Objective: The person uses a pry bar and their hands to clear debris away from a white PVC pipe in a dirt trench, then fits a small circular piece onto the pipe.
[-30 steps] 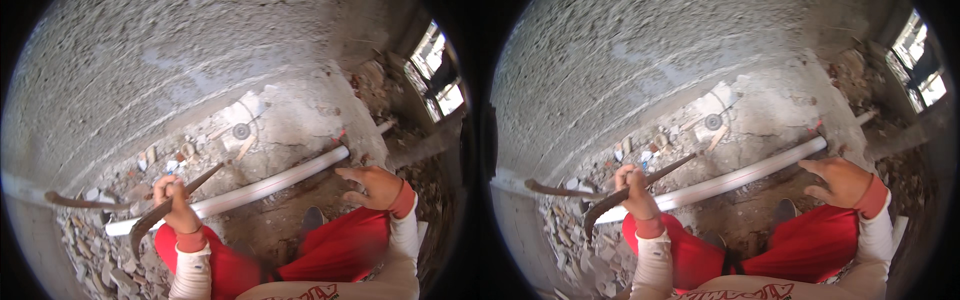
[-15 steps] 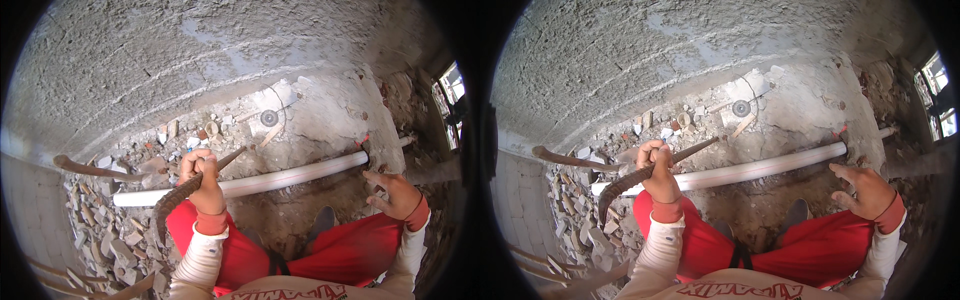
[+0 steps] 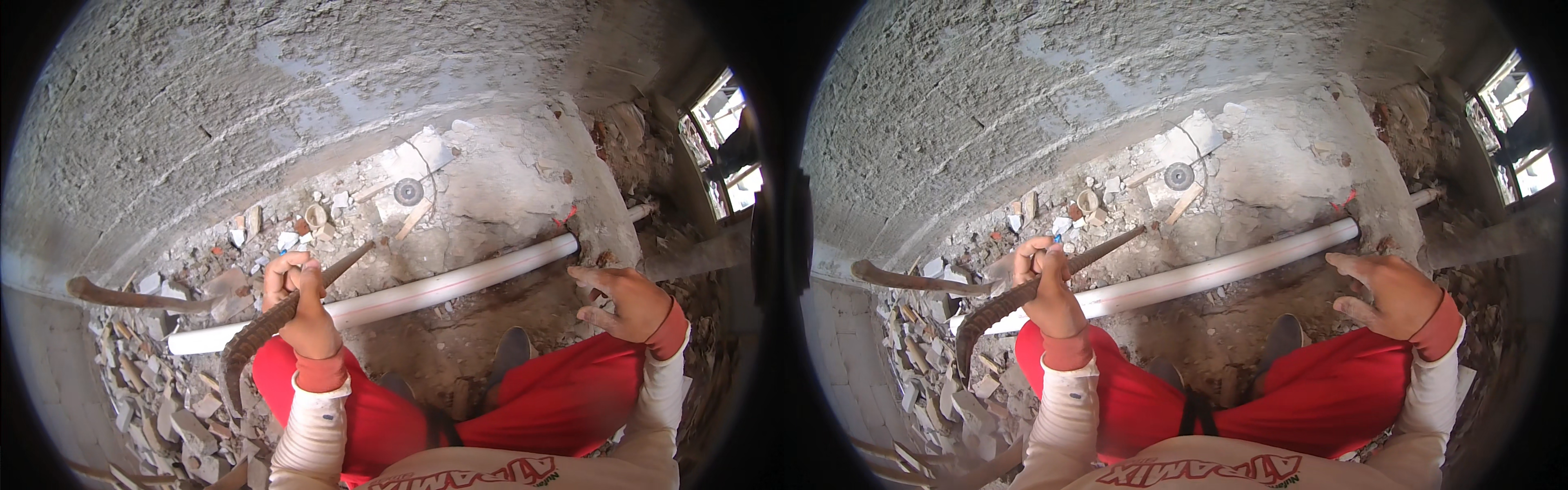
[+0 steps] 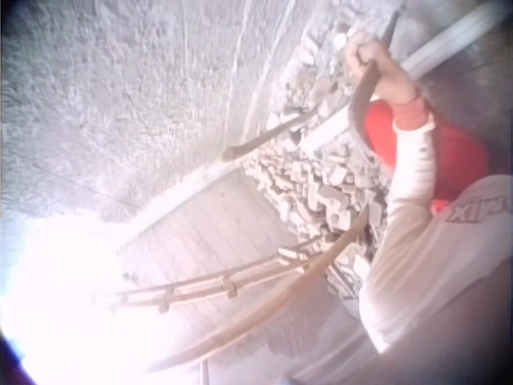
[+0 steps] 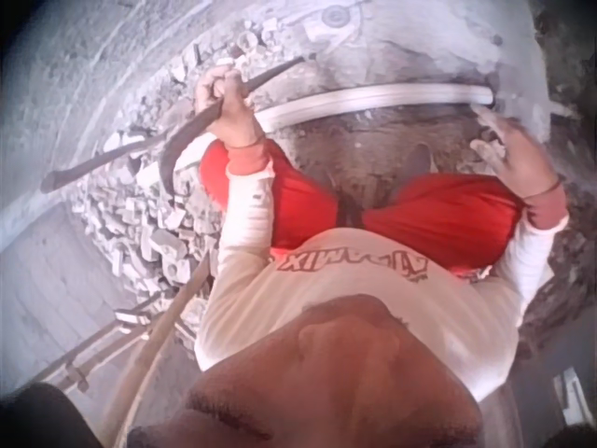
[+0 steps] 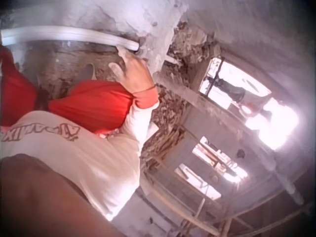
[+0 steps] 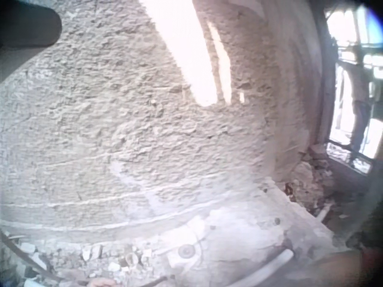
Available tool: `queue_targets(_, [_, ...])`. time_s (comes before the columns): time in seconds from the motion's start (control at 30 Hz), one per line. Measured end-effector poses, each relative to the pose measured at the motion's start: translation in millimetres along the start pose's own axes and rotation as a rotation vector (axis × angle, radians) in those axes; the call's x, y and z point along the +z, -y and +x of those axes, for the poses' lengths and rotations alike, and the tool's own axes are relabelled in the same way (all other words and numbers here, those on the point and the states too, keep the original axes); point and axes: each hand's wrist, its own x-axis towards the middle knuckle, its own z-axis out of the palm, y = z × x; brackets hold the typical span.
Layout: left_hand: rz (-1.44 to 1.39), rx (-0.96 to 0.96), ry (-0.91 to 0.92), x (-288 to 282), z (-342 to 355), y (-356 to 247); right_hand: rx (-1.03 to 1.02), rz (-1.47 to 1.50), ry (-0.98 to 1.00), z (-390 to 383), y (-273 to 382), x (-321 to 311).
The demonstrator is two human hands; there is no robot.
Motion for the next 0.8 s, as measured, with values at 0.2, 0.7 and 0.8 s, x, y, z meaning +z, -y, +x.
queue_targets(0.2, [-0.032,-0.015,0.019,0,0,0,-0.053,0.008,-0.023,-3,-9,2])
queue_targets(0.7, [-0.021,-0.038,0.053,0,-5,3,-0.098,-0.066,-0.014,-7,-32,11])
queue_targets(0.8, [-0.024,-0.034,0.059,0,-5,4,-0.105,-0.079,-0.022,-7,-32,11])
